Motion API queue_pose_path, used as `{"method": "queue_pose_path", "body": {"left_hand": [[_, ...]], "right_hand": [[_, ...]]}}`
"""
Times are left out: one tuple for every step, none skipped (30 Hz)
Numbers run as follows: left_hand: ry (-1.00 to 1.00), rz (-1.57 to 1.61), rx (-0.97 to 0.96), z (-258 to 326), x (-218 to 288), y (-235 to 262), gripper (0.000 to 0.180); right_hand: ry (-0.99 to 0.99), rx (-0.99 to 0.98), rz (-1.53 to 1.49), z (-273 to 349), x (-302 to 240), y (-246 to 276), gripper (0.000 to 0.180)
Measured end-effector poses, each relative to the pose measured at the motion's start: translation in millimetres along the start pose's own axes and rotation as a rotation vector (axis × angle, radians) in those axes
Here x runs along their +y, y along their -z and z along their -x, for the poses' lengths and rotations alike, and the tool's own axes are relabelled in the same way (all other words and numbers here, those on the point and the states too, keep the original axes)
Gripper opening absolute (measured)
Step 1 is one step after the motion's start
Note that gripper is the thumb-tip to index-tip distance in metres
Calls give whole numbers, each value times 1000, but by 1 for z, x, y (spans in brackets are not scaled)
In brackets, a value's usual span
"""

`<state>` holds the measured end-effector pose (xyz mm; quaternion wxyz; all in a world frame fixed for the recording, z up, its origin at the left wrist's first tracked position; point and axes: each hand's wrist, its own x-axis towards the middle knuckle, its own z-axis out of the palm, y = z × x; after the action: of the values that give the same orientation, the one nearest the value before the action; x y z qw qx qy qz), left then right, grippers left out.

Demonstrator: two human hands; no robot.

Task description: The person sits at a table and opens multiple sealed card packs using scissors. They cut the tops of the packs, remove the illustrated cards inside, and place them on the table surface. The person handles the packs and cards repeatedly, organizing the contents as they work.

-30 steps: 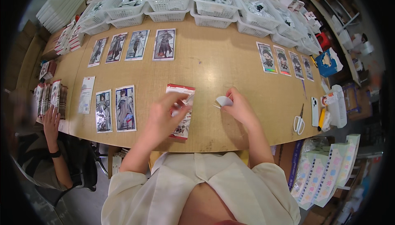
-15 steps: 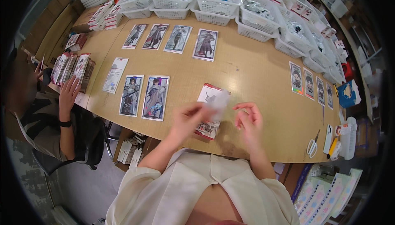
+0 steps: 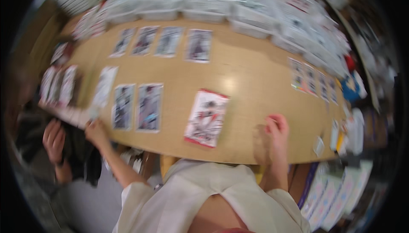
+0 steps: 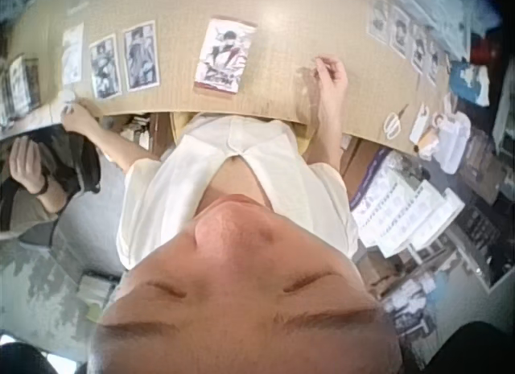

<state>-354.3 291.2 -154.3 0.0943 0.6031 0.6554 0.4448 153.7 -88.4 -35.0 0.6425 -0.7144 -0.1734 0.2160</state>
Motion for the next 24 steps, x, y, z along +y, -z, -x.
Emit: {"method": "queue_pose_path", "body": {"left_hand": [[8, -184, -40, 8, 26, 3, 34], [5, -376, -86, 16, 59, 7, 42], [-8, -569, -133, 24, 96, 15, 51], [-4, -537, -134, 28, 90, 9, 55], [-80, -508, -162, 35, 87, 9, 57], [-117, -681, -218, 54, 132, 20, 56], [-297, -600, -167, 67, 151, 19, 50], [-174, -495, -344, 91, 215, 34, 34], [-222, -274, -458, 110, 245, 33, 25], [-266, -55, -567, 126, 268, 33, 16], [-394, 148, -723, 144, 290, 25, 13], [-510, 348, -864, 161, 312, 24, 12], [-544, 456, -1027, 177, 332, 26, 10], [-577, 556, -1189, 191, 350, 27, 9], [-580, 618, -1320, 203, 363, 27, 10], [-581, 678, -1453, 214, 374, 25, 12], [-597, 678, -1537, 224, 389, 21, 12], [-610, 685, -1612, 234, 402, 16, 12], [-623, 691, -1688, 243, 410, 12, 12], [-509, 737, -1751, 253, 415, 4, 13], [-393, 784, -1804, 265, 417, -4, 14], [-274, 830, -1853, 274, 419, -10, 15], [-203, 868, -1963, 278, 421, -17, 25], [-216, 896, -1931, 285, 427, -19, 28]], "right_hand": [[20, -15, 43, -1, 3, 9, 11], [31, -18, 87, -3, 4, 20, 13], [32, 30, 133, -7, 5, 35, 15], [32, 78, 178, -8, 6, 58, 16], [48, 258, 383, -6, 3, 82, 16], [65, 407, 580, -6, 2, 100, 17], [58, 551, 773, -4, 3, 121, 17], [86, 641, 958, -6, 5, 140, 17], [101, 723, 1134, -7, 13, 165, 17], [113, 798, 1310, -5, 20, 184, 18], [58, 845, 1335, 5, 26, 197, 17], [-45, 851, 1314, 6, 28, 207, 18], [-144, 856, 1285, 4, 30, 218, 18], [-243, 855, 1250, 2, 32, 227, 18], [-312, 811, 1193, 0, 31, 229, 18], [-298, 794, 1154, -3, 31, 234, 17], [-298, 780, 1110, -3, 36, 239, 16], [-286, 765, 1070, -4, 38, 243, 16], [-248, 746, 1083, -2, 42, 246, 17], [-210, 713, 954, -1, 44, 244, 18], [-163, 676, 826, 0, 45, 238, 20], [-116, 638, 699, 2, 46, 230, 22], [-83, 590, 434, 4, 45, 214, 23], [-52, 538, 179, 11, 40, 192, 25]]}}
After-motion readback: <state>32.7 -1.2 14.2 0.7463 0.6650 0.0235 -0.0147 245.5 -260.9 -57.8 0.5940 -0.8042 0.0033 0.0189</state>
